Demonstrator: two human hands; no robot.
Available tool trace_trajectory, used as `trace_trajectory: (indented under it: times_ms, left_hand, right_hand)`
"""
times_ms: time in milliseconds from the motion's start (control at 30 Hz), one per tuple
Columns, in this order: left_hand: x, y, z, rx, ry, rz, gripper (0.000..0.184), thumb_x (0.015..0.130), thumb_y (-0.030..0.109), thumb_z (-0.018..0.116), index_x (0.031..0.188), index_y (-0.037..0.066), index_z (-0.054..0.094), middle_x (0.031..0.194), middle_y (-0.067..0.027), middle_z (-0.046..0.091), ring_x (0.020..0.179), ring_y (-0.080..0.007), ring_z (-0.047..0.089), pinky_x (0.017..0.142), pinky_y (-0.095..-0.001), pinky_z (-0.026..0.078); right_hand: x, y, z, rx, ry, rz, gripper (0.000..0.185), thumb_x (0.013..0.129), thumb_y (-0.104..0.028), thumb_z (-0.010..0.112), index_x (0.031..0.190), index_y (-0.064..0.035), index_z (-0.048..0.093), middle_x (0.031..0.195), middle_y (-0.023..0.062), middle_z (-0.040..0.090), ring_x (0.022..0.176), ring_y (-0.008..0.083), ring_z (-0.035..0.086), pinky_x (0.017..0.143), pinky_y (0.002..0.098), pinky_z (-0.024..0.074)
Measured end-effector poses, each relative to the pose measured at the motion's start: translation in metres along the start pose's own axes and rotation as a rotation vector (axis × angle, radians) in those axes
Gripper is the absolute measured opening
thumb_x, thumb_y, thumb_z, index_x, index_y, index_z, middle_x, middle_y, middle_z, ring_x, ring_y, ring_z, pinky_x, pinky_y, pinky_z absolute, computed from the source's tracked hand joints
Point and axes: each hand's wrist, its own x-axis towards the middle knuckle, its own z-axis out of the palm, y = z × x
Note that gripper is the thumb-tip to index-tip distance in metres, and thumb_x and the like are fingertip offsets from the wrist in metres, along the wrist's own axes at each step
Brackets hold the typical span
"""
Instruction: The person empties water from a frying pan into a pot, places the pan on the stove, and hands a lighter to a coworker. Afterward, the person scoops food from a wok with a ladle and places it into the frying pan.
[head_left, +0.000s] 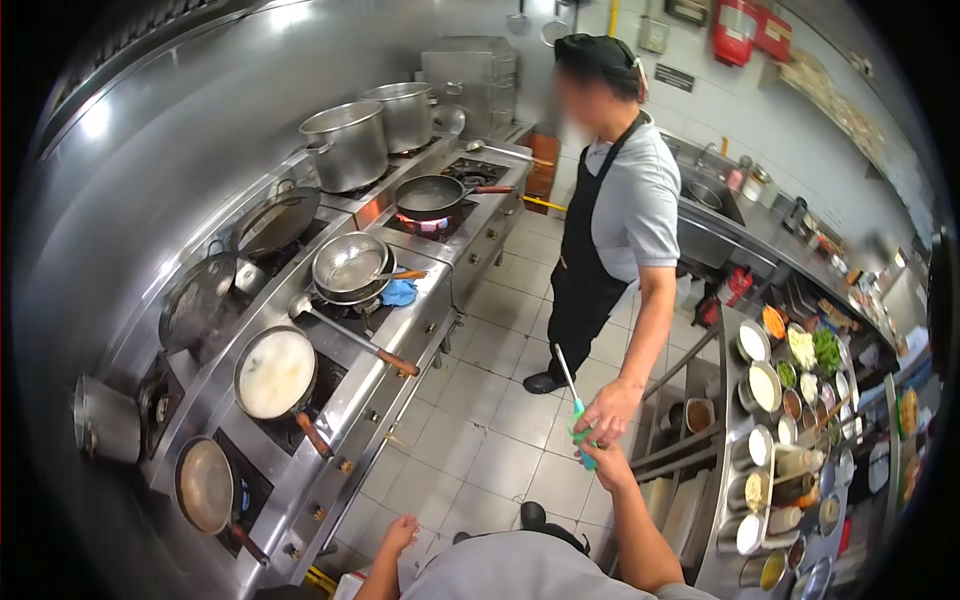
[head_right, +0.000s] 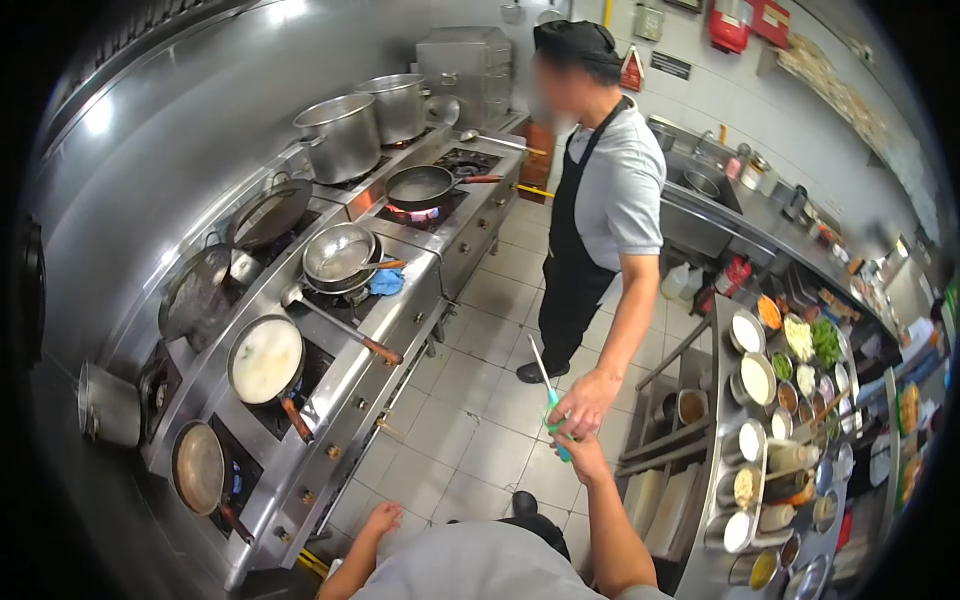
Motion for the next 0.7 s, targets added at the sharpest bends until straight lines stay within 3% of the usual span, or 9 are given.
trace_trajectory:
  times_ms: [100,200,267,367,433,500,567,600,700]
  left_hand:
    - [-0.001,-0.055,-0.001,0.070,0.045,-0.090,0.025,0.081,0.025,0.057,0.096,0.005,0.056,0.076,-0.0049,0.059,0.053,-0.0161,0.053,0.043,-0.0287,0.043]
    - [-0.048,-0.064,0.015,-0.028,0.072,-0.184,0.024,0.080,0.026,0.056,0.088,0.003,0.057,0.073,-0.0069,0.058,0.051,-0.0188,0.054,0.043,-0.0307,0.046]
    - [-0.064,-0.085,0.026,-0.037,0.101,-0.206,0.024,0.080,0.026,0.055,0.087,0.004,0.058,0.072,-0.0073,0.058,0.051,-0.0197,0.055,0.044,-0.0312,0.047]
    - [-0.076,-0.091,0.048,-0.119,0.108,-0.264,0.022,0.080,0.025,0.055,0.087,0.004,0.059,0.071,-0.0073,0.058,0.053,-0.0206,0.056,0.045,-0.0313,0.048]
    - [-0.091,-0.083,0.067,-0.164,0.195,-0.278,0.016,0.084,0.022,0.054,0.086,0.007,0.058,0.066,-0.0037,0.060,0.048,-0.0113,0.048,0.042,-0.0259,0.039]
    - [-0.086,-0.102,0.084,-0.188,0.234,-0.265,0.019,0.083,0.023,0.055,0.088,0.005,0.061,0.068,-0.0040,0.061,0.050,-0.0112,0.049,0.044,-0.0256,0.040]
    - [-0.086,-0.100,0.101,0.006,0.269,-0.134,0.023,0.083,0.025,0.057,0.091,0.005,0.064,0.074,-0.0049,0.063,0.056,-0.0115,0.054,0.051,-0.0247,0.044]
    - [-0.091,-0.099,0.112,0.008,0.315,-0.073,0.028,0.081,0.028,0.059,0.095,0.004,0.065,0.080,-0.0062,0.065,0.067,-0.0131,0.060,0.063,-0.0248,0.048]
    - [-0.090,-0.107,0.132,0.234,0.323,0.069,0.031,0.079,0.030,0.062,0.096,0.004,0.065,0.083,-0.0078,0.066,0.076,-0.0143,0.062,0.071,-0.0260,0.049]
  right_hand:
    - [0.029,-0.030,0.014,0.088,-0.127,-0.036,0.040,0.082,-0.015,0.061,0.116,-0.0018,0.045,0.102,0.0091,0.056,0.084,0.0185,0.057,0.071,0.0310,0.0463]
    - [0.056,-0.029,0.010,0.123,-0.177,0.058,0.045,0.084,-0.020,0.060,0.120,-0.0021,0.041,0.106,0.0099,0.055,0.086,0.0185,0.057,0.072,0.0328,0.0466]
    - [0.075,0.009,-0.010,-0.020,-0.243,0.266,0.047,0.084,-0.027,0.058,0.121,-0.0039,0.042,0.105,0.0092,0.056,0.085,0.0187,0.057,0.072,0.0340,0.0466]
    - [0.085,0.091,-0.038,-0.091,-0.259,0.553,0.037,0.082,-0.026,0.061,0.113,-0.0100,0.049,0.096,0.0055,0.059,0.079,0.0189,0.059,0.070,0.0343,0.0477]
    - [0.072,0.125,-0.051,-0.324,-0.354,0.725,0.030,0.082,-0.024,0.058,0.109,-0.0114,0.053,0.095,0.0050,0.060,0.079,0.0187,0.059,0.068,0.0327,0.0480]
    - [0.071,0.177,-0.082,-0.504,-0.560,0.777,0.036,0.081,-0.030,0.059,0.111,-0.0110,0.054,0.095,0.0062,0.061,0.074,0.0177,0.060,0.061,0.0323,0.0489]
    - [0.068,0.190,-0.086,-0.957,-0.759,0.780,0.045,0.078,-0.037,0.062,0.113,-0.0099,0.054,0.095,0.0070,0.062,0.069,0.0166,0.059,0.056,0.0316,0.0490]
    - [0.070,0.191,-0.092,-0.981,-0.775,0.781,0.046,0.077,-0.038,0.063,0.112,-0.0100,0.054,0.093,0.0068,0.062,0.066,0.0161,0.059,0.055,0.0310,0.0490]
    - [0.085,0.177,-0.101,-1.036,-0.786,0.798,0.046,0.076,-0.039,0.064,0.111,-0.0099,0.055,0.091,0.0069,0.062,0.063,0.0151,0.058,0.053,0.0286,0.0488]
